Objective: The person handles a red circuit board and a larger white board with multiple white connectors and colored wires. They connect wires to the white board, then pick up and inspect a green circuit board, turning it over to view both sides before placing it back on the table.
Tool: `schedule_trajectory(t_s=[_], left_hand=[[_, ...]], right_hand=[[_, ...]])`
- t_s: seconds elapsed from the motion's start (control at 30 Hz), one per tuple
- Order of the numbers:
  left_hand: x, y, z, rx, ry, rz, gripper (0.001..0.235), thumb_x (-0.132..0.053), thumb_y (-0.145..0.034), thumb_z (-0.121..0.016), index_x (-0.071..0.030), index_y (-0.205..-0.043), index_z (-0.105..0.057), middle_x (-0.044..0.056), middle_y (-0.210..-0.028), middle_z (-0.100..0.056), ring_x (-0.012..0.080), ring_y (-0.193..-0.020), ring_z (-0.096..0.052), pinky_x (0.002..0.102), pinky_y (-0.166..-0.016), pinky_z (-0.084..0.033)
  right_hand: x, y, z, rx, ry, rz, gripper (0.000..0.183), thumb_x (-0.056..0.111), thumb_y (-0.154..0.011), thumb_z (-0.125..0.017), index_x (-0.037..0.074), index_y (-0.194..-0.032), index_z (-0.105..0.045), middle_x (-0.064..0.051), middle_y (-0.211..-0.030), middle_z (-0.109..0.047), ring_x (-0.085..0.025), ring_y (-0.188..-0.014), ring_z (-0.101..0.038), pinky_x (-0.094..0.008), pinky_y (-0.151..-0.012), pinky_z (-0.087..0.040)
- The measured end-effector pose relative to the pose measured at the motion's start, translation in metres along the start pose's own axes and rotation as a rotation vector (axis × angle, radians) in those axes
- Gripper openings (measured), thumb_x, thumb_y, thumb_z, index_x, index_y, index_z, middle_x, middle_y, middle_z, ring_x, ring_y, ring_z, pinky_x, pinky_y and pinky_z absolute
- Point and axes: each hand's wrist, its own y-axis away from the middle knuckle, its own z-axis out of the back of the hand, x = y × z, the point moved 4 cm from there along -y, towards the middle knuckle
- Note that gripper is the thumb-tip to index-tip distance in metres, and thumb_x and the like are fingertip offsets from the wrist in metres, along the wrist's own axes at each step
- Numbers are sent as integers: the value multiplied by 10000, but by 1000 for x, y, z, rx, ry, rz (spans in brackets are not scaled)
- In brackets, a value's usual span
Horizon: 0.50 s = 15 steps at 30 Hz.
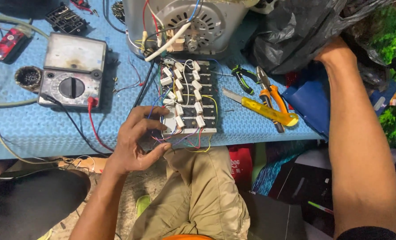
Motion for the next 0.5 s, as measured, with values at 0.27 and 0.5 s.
schedule_trajectory(t_s=[0.27,0.5], left_hand=[[-1,-1,-1,8,-15,-1,289,-348,-865,-768,-100,-1000,-701,202,-1185,-685,427,-1046,-672,498,-888,-543],[-2,-1,1,6,-35,-27,285,-360,-891,-760,-102,-994,-697,206,-1189,-678,433,-1021,-659,502,-879,-535]], right_hand=[[-13,89,39,-59,72,-64,169,-240,-1064,-575,-205,-1211,-648,-340,-1079,-706,-379,-829,-621,-461,-720,-482],[1,143,67,-68,74,-112,126,-239,-1106,-563,-211,-1210,-629,-350,-1079,-694,-382,-836,-609,-466,-734,-478]])
